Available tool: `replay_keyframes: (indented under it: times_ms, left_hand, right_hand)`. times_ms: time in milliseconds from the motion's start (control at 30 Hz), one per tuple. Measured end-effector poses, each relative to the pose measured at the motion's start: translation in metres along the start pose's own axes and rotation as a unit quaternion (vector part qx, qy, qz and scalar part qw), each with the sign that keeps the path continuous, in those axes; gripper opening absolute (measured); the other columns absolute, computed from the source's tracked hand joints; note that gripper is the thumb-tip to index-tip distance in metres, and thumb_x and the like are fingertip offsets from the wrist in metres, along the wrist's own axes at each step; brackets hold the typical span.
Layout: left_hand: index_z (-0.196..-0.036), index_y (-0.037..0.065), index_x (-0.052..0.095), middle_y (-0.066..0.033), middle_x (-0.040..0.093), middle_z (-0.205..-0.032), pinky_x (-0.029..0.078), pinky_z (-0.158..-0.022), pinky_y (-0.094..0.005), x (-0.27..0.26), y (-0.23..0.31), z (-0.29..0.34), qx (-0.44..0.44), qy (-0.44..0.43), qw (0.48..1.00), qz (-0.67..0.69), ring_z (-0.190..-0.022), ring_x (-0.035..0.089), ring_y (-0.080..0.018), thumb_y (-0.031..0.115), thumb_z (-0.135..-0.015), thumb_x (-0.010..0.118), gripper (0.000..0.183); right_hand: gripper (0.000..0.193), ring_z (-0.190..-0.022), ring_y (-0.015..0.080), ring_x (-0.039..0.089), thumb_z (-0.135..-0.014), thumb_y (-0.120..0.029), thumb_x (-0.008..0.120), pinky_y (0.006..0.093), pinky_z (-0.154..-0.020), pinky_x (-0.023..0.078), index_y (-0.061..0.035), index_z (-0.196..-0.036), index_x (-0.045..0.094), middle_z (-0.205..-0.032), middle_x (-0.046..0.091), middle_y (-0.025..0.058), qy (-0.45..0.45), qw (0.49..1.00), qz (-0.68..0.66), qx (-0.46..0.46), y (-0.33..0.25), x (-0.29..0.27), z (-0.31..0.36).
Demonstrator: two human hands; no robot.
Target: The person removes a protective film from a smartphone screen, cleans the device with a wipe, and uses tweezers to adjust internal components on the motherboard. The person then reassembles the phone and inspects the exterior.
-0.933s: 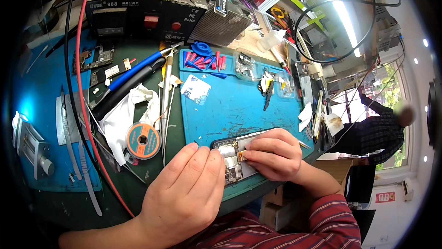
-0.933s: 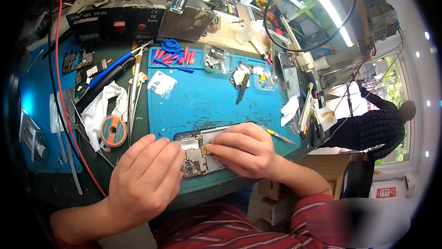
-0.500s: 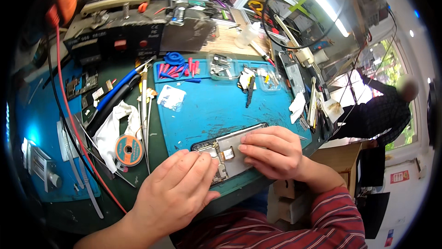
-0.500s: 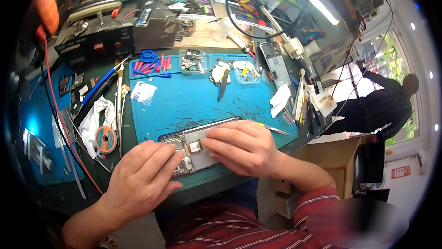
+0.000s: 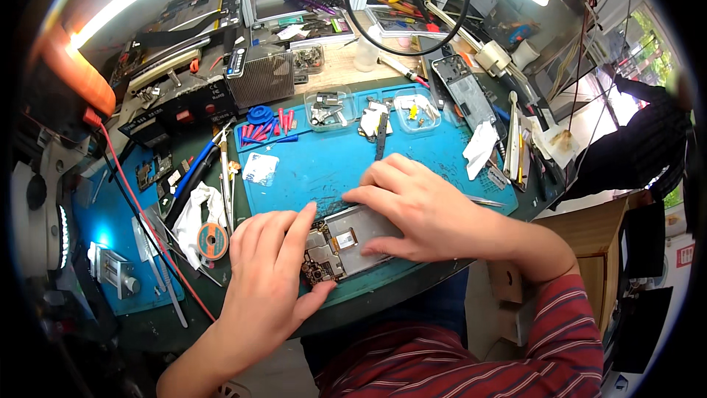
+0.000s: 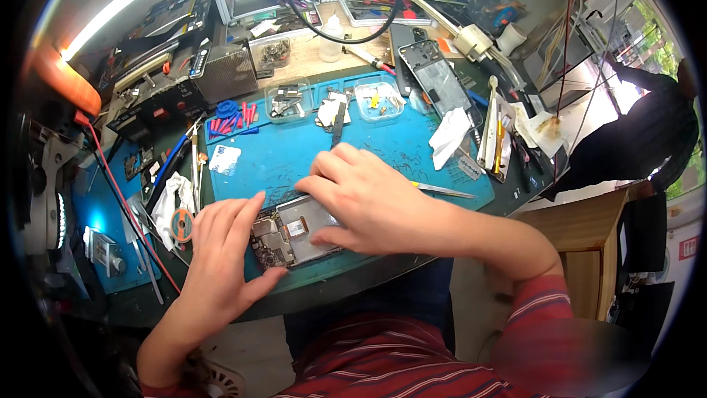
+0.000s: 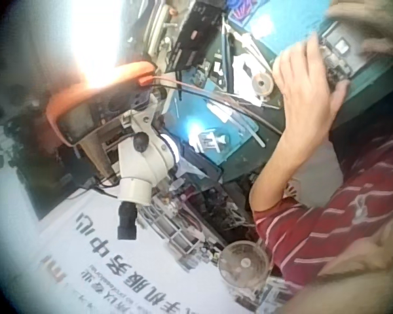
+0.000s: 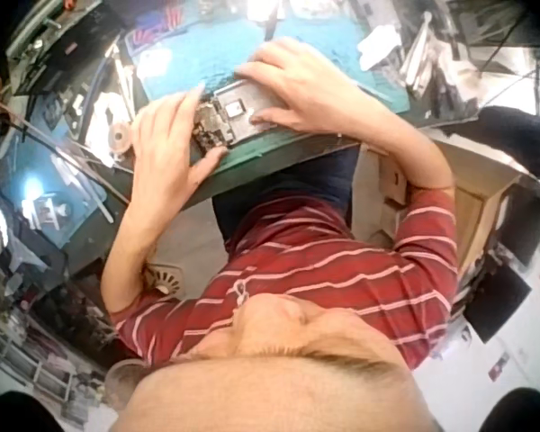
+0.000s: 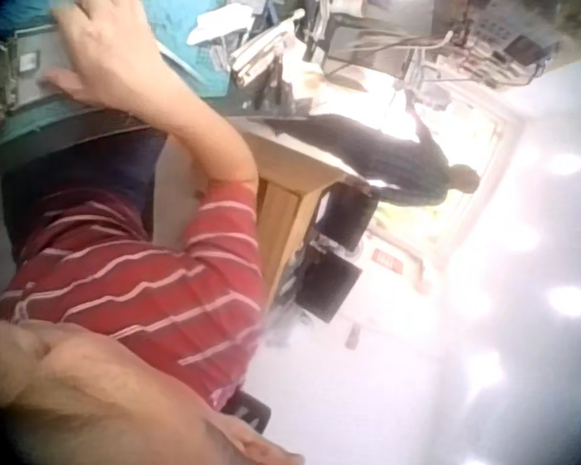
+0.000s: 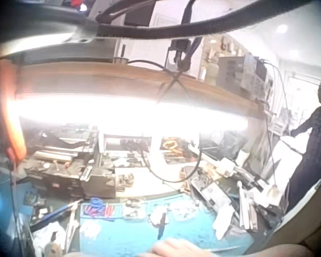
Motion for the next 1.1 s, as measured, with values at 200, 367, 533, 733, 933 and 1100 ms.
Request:
replay_keyframes:
  times_ms: [200,367,533,733,933,1100]
  left_hand:
    - [-0.157,-0.003,0.039,-0.0199,0.044,-0.142,0.042,-0.11,-0.0475,0.008,0.003,0.002,-0.037,-0.004,0.995,0.098,-0.128,0.049,-0.0407,0.006,-0.074,0.088,0.096]
    - [-0.155,-0.002,0.044,-0.0178,0.052,-0.142,0.041,-0.112,-0.0467,0.005,0.004,0.003,-0.027,0.006,1.0,0.014,-0.134,0.048,-0.0376,0.011,-0.076,0.088,0.091]
    - [-0.154,0.001,0.047,-0.0172,0.057,-0.142,0.04,-0.115,-0.0474,0.005,-0.002,0.004,-0.033,-0.001,0.999,0.032,-0.136,0.048,-0.0374,0.011,-0.072,0.091,0.094]
    - [-0.143,-0.001,0.054,-0.0179,0.058,-0.133,0.042,-0.111,-0.0469,-0.003,0.001,-0.004,-0.059,-0.023,0.998,0.009,-0.129,0.051,-0.0377,0.017,-0.07,0.094,0.086]
    - [-0.116,-0.003,0.059,-0.0164,0.056,-0.112,0.045,-0.097,-0.045,0.008,-0.001,-0.033,-0.038,-0.115,0.986,-0.118,-0.111,0.053,-0.0367,0.038,-0.065,0.098,0.076]
    - [-0.113,-0.001,0.058,-0.0182,0.057,-0.114,0.043,-0.1,-0.0448,0.019,-0.011,-0.044,-0.08,-0.195,0.967,-0.142,-0.114,0.053,-0.0369,0.046,-0.062,0.098,0.08]
  right_hand:
    - [0.04,-0.111,0.0339,0.062,-0.087,-0.029,0.081,0.0449,-0.094,0.052,-0.0045,-0.117,0.07,-0.114,0.063,0.0136,-0.078,0.994,-0.074,0.033,0.007,0.004,-0.015]
    - [0.043,-0.113,0.0315,0.06,-0.085,-0.03,0.084,0.0435,-0.095,0.048,-0.0069,-0.117,0.068,-0.112,0.064,0.0108,-0.027,0.999,-0.028,0.003,0.007,0.005,-0.014]
    - [0.053,-0.114,0.0304,0.059,-0.079,-0.036,0.089,0.0421,-0.095,0.047,-0.0082,-0.118,0.066,-0.113,0.062,0.0099,-0.006,1.0,0.01,0.027,0.011,0.0,-0.014]
    - [0.065,-0.113,0.0322,0.059,-0.073,-0.046,0.092,0.0434,-0.093,0.048,-0.0063,-0.116,0.063,-0.112,0.061,0.0112,-0.014,0.998,0.016,0.063,0.021,0.005,-0.019]
    - [0.067,-0.114,0.0324,0.058,-0.07,-0.05,0.093,0.0439,-0.093,0.048,-0.0055,-0.11,0.064,-0.11,0.06,0.0119,-0.077,0.99,0.07,0.098,0.024,0.009,-0.028]
    - [0.077,-0.117,0.033,0.058,-0.067,-0.056,0.093,0.0449,-0.091,0.051,-0.0012,-0.113,0.064,-0.114,0.061,0.014,-0.099,0.986,0.093,0.097,0.023,0.012,-0.034]
Point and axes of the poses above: each hand's wrist, its own z-axis away from the middle knuckle, its own x-axis out of the palm, y = z × x, the point moved 9 cm from there along -z, towards the middle knuckle
